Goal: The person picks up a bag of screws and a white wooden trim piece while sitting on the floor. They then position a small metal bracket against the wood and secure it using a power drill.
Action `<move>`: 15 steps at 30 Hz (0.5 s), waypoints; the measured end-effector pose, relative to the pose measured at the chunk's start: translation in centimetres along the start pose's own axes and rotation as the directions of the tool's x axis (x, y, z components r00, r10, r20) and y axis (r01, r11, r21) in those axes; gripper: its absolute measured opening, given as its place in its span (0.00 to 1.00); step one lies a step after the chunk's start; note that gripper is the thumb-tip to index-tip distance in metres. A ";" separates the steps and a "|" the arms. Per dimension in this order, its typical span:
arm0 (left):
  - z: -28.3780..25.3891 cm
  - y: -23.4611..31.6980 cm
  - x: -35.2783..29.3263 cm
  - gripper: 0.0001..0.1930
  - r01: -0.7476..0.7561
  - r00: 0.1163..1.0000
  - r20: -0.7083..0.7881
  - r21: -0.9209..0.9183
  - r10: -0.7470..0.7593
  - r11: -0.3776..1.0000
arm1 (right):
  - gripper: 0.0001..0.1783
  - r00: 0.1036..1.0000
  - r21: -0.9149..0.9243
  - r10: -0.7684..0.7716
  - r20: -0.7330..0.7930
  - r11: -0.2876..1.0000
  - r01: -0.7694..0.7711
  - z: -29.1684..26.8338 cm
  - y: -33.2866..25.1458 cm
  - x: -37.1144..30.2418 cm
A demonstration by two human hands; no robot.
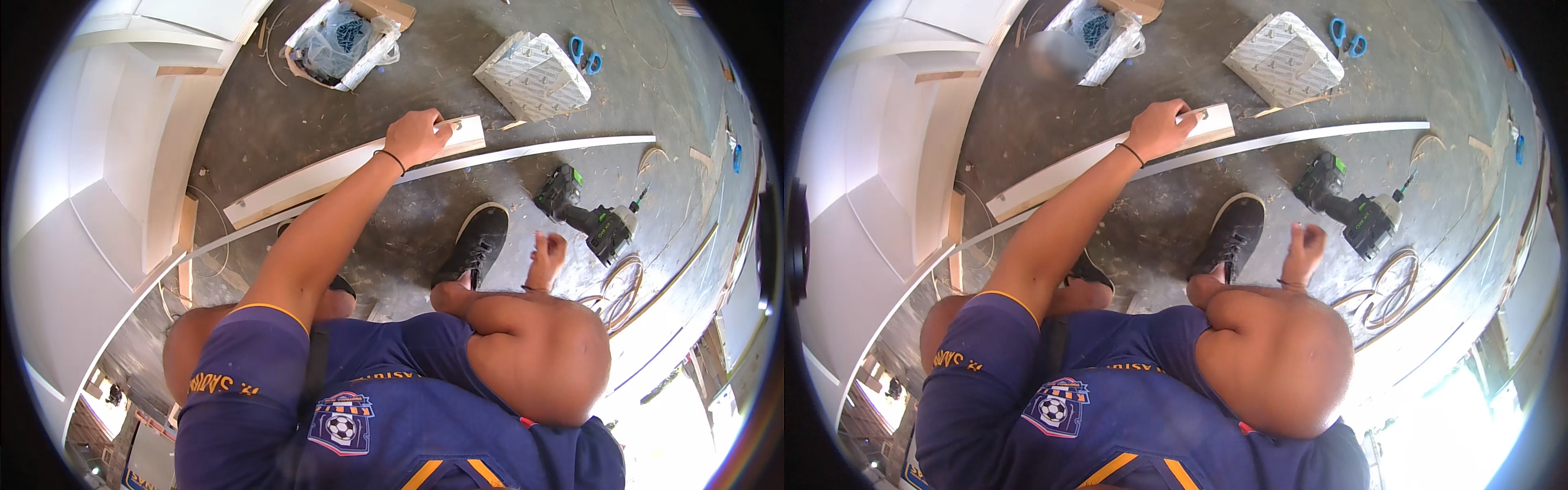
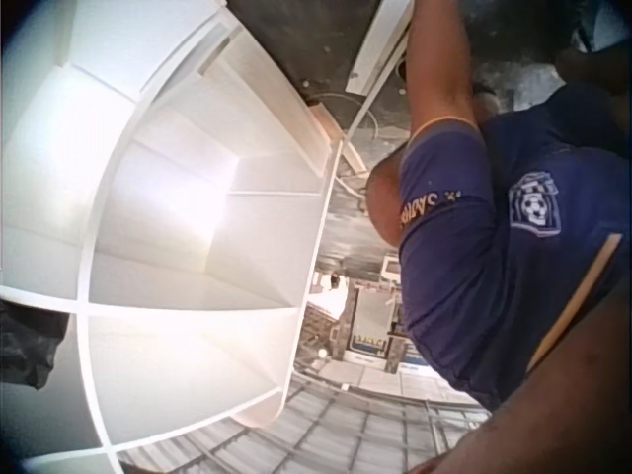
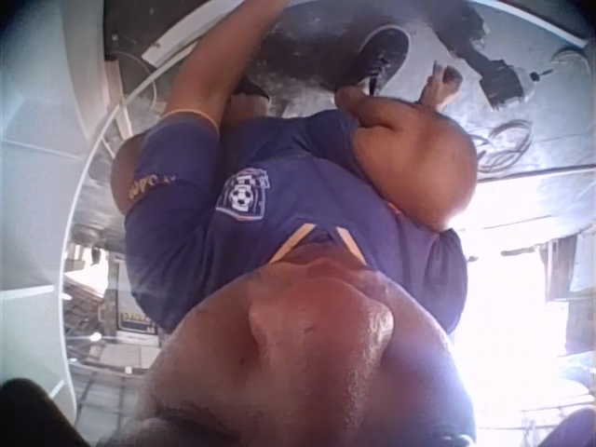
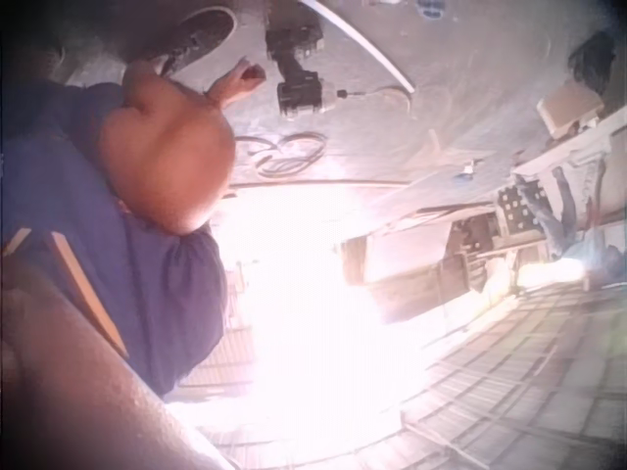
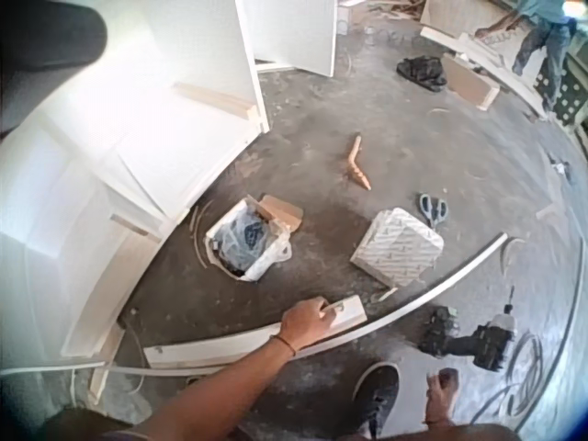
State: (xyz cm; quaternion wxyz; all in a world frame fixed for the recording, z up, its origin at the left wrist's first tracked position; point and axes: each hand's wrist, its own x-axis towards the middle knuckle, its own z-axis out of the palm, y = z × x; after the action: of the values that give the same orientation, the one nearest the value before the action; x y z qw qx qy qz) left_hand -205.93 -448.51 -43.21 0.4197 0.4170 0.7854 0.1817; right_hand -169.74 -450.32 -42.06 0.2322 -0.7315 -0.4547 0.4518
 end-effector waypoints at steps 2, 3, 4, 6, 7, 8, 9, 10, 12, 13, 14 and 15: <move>0.4 0.4 0.2 0.20 -0.005 1.000 0.009 -0.008 0.005 1.000 | 0.29 0.987 0.043 -0.091 -0.136 0.994 0.098 -2.5 1.4 0.7; 0.8 0.7 0.3 0.20 -0.010 1.000 0.015 -0.010 0.010 1.000 | 0.33 0.958 -0.017 -0.214 -0.192 0.976 0.215 -3.7 2.0 1.3; 0.7 0.3 0.2 0.20 0.002 1.000 0.012 -0.004 -0.002 1.000 | 0.33 0.956 -0.032 -0.234 -0.178 0.972 0.232 -2.9 -0.5 0.4; 0.6 0.0 0.0 0.20 0.014 1.000 0.010 -0.001 -0.014 1.000 | 0.32 0.945 -0.082 -0.316 -0.086 0.947 0.310 -1.9 -6.7 -2.0; 0.6 0.0 0.0 0.20 0.016 1.000 0.011 -0.002 -0.016 1.000 | 0.31 0.920 -0.108 -0.392 0.031 0.913 0.393 -1.4 -9.4 -3.2; 0.7 0.2 0.1 0.20 0.017 1.000 0.011 -0.006 -0.016 1.000 | 0.29 0.879 -0.113 -0.456 0.136 0.875 0.471 -1.3 -11.3 -3.9; 0.7 0.2 0.1 0.21 0.011 1.000 0.011 -0.009 -0.011 1.000 | 0.28 0.834 -0.106 -0.502 0.229 0.839 0.534 -1.3 -12.2 -4.6; 0.8 0.2 0.1 0.21 0.007 1.000 0.011 -0.013 -0.007 1.000 | 0.26 0.793 -0.091 -0.534 0.293 0.810 0.579 -1.5 -12.7 -5.1; 0.9 0.1 0.0 0.22 0.000 1.000 0.007 -0.015 0.000 1.000 | 0.24 0.735 -0.072 -0.569 0.368 0.771 0.633 -2.0 -13.1 -5.8; 0.9 0.0 0.1 0.22 -0.002 1.000 0.003 -0.014 0.002 1.000 | 0.22 0.713 -0.063 -0.582 0.392 0.756 0.652 -2.2 -13.3 -6.1; 0.9 -0.1 0.0 0.22 -0.004 1.000 -0.001 -0.012 0.004 1.000 | 0.21 0.697 -0.059 -0.591 0.406 0.744 0.665 -2.3 -13.3 -6.2; 1.0 -0.1 0.0 0.22 -0.007 1.000 -0.010 -0.011 0.007 1.000 | 0.19 0.686 -0.054 -0.599 0.412 0.736 0.675 -2.3 -13.5 -6.1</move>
State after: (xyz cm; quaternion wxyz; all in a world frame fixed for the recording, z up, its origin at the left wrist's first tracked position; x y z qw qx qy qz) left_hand -205.19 -448.64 -43.90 0.4174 0.4164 0.7851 0.1898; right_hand -174.95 -449.04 -28.04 0.2104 -0.4480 -0.7595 0.4222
